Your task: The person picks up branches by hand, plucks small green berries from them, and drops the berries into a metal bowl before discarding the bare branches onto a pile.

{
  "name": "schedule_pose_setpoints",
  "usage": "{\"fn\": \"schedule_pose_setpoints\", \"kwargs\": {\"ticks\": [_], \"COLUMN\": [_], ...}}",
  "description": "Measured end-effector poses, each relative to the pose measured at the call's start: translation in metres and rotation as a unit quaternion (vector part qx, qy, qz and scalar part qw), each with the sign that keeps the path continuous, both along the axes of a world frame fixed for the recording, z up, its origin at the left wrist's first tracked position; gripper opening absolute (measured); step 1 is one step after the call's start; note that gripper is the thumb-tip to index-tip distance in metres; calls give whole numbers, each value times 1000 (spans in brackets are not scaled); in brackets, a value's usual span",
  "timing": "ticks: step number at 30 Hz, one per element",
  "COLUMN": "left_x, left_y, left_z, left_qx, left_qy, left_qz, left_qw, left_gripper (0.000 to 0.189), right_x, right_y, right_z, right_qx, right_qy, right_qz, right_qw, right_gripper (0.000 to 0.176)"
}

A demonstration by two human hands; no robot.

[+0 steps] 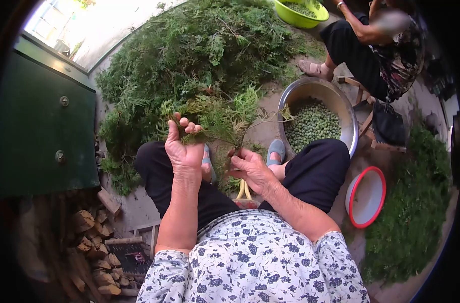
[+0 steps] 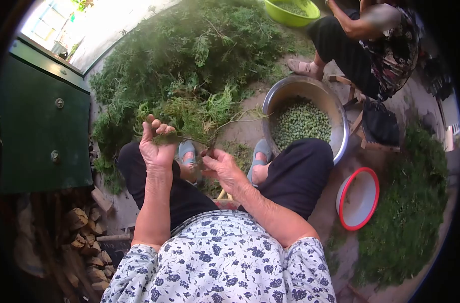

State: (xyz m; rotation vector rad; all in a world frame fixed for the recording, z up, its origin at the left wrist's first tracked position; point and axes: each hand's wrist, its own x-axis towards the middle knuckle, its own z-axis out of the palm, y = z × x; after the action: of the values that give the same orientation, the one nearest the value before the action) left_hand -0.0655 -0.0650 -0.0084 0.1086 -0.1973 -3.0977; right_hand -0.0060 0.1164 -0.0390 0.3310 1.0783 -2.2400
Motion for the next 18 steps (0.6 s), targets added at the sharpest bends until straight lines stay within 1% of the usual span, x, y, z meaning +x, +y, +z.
{"fn": "schedule_pose_setpoints", "kwargs": {"ticks": [1, 2, 3, 4, 5, 6, 7, 8, 10, 11, 12, 14, 16, 18], "left_x": [1, 1, -1, -5, -9, -16, -24, -31, -50, -61, -74, -98, -115, -124], "left_y": [-2, -4, -15, -24, -33, -41, -49, -58, -74, -78, -82, -93, -89, -86], "left_z": [3, 8, 2, 4, 8, 13, 18, 20, 20, 21, 15, -1, -5, -12], "left_qx": [-20, -38, -66, -61, -105, -147, -202, -197, -207, -230, -226, -226, -234, -254], "left_qy": [-69, -138, -126, -117, -137, -154, -183, -172, -193, -200, -191, -199, -241, -241], "left_qz": [18, 37, 37, 44, 46, 49, 78, 86, 62, 59, 61, 18, 17, 18], "left_qw": [997, 989, 989, 990, 984, 976, 959, 961, 957, 950, 953, 953, 942, 937], "left_gripper": [22, 23, 22, 22, 22, 21, 21, 21, 24, 22, 22, 19, 17, 22], "right_x": [-3, -6, -10, -14, -20, -30, -39, -47, -58, -65, -70, -72, -73, -82], "right_y": [4, 9, 14, 20, 31, 41, 52, 58, 68, 73, 73, 61, 47, 32], "right_z": [1, 2, 4, 5, -2, 0, 8, 8, -4, -12, -15, -19, -33, -32], "right_qx": [37, 40, 64, 88, 184, 276, 426, 427, 528, 530, 531, 546, 535, 500], "right_qy": [28, 37, 65, 93, 151, 212, 291, 304, 445, 441, 431, 346, 303, 241], "right_qz": [-2, 3, -14, -30, -22, -17, 3, 3, 57, 141, 224, 387, 505, 548], "right_qw": [999, 998, 996, 991, 971, 937, 857, 851, 721, 710, 694, 658, 606, 626], "right_gripper": [22, 22, 21, 21, 21, 23, 26, 26, 25, 27, 29, 34, 36, 35]}}
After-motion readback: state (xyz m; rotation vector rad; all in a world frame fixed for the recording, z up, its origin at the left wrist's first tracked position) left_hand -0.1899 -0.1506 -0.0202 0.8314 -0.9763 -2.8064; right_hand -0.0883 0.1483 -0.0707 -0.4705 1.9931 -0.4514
